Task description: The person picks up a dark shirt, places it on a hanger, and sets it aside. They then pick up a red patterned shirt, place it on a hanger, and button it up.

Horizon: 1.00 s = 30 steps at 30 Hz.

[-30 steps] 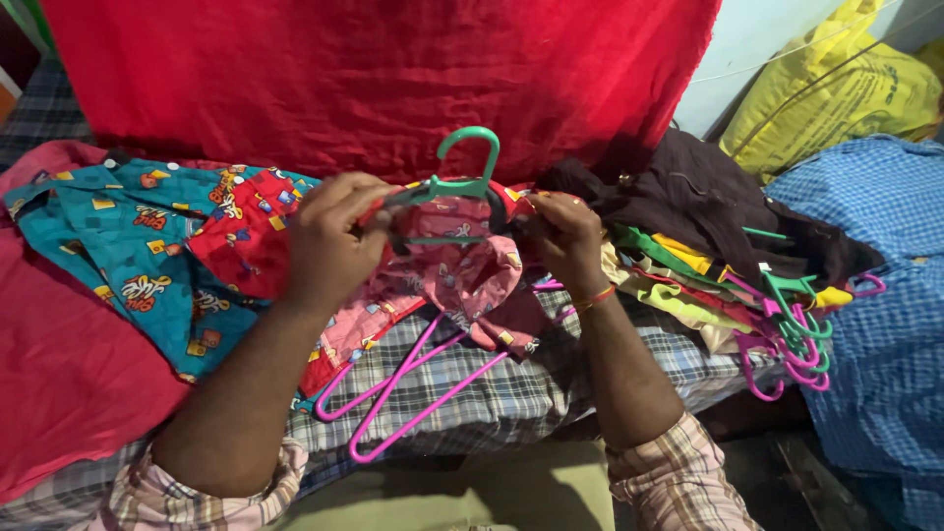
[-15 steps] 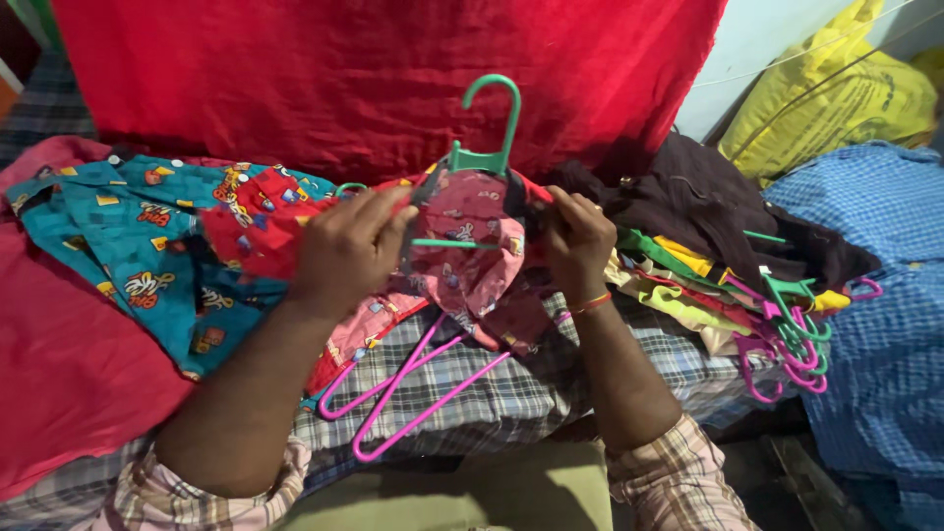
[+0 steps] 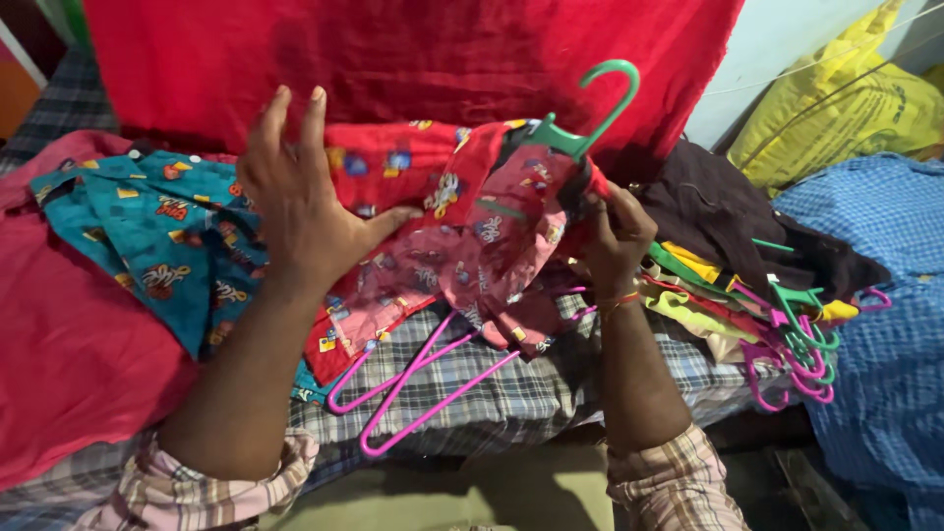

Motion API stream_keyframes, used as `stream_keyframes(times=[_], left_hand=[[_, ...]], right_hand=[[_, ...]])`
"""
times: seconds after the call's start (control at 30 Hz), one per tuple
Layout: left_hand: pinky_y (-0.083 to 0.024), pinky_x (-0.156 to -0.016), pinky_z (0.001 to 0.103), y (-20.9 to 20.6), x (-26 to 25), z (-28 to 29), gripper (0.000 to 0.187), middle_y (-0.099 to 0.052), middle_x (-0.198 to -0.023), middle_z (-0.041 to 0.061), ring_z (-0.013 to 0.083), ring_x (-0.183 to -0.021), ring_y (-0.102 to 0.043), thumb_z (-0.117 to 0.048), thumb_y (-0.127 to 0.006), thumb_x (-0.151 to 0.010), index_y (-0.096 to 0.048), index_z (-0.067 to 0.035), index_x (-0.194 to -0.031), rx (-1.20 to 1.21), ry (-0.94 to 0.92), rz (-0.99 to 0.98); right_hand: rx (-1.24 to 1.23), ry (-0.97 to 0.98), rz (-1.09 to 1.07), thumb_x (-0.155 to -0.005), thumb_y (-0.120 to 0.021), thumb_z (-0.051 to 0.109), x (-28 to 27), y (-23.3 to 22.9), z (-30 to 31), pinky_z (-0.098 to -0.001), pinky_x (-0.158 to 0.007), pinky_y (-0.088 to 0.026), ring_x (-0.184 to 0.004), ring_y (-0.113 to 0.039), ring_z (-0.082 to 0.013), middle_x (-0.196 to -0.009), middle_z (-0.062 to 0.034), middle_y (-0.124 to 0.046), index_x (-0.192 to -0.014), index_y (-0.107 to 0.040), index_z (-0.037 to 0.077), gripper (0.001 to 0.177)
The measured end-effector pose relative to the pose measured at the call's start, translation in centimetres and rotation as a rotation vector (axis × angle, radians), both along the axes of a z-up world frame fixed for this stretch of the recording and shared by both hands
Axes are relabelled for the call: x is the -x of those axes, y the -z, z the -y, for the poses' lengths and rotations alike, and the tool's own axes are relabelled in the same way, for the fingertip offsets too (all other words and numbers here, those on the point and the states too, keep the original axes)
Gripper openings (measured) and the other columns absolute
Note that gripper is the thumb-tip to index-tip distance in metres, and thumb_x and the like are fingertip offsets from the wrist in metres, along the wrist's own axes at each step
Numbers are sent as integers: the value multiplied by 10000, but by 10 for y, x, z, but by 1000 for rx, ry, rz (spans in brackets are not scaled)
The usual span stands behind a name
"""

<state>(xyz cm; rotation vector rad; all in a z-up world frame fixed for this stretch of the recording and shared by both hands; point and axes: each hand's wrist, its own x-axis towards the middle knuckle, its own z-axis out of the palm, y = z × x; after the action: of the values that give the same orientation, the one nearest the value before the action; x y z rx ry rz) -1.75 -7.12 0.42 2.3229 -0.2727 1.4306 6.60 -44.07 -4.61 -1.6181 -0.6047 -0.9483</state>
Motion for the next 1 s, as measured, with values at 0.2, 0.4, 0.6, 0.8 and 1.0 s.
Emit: stream_keyframes(times=[0.2,0.4,0.6,0.8,1.0], left_hand=[[-358,-1217,540,17,-18,-11,1056,-487,-1524,186,378,-1454,-473,-646,-850,-874,-334,-63,-1586,184,125,74],[-544,-914,362,11,-18,-11,523,-672,-1182,113,217,-1094,-648,-283,-840,-936,-583,-34,-1317,553,566,-114],[-496,-861,208,-32,5,-18,186,-663,-1064,1,50,-945,-596,13,-728,-1091,-595,-3,-1220,697,918,61],[-507,-805,193,-124,99,-36,174,-666,-975,15,32,-887,-606,64,-767,-1042,-618,29,-1124,303,651,120],[-501,-671,292,-189,182,-53,331,-703,-922,123,148,-771,-639,-69,-830,-899,-695,40,-1181,23,403,-111]], right_hand=[[-104,35,40,-1026,-682,-3,0,-5,7,-249,-901,-515,-993,-634,-101,-1074,-37,-709,-1170,-700,-72,161],[-25,73,126,-1039,-705,25,17,-59,9,-239,-845,-490,-942,-589,-75,-1043,-5,-691,-1176,-712,-65,163],[-50,35,13,-1093,-721,66,38,-122,41,-227,-637,-337,-715,-440,-33,-817,64,-561,-990,-672,-10,137],[18,-5,138,-1169,-680,45,67,-183,83,-208,-591,-302,-679,-433,-31,-793,52,-563,-994,-677,-33,191],[89,-10,106,-1176,-700,26,129,-227,78,-202,-606,-330,-677,-471,-14,-815,49,-603,-1129,-746,-74,120]])
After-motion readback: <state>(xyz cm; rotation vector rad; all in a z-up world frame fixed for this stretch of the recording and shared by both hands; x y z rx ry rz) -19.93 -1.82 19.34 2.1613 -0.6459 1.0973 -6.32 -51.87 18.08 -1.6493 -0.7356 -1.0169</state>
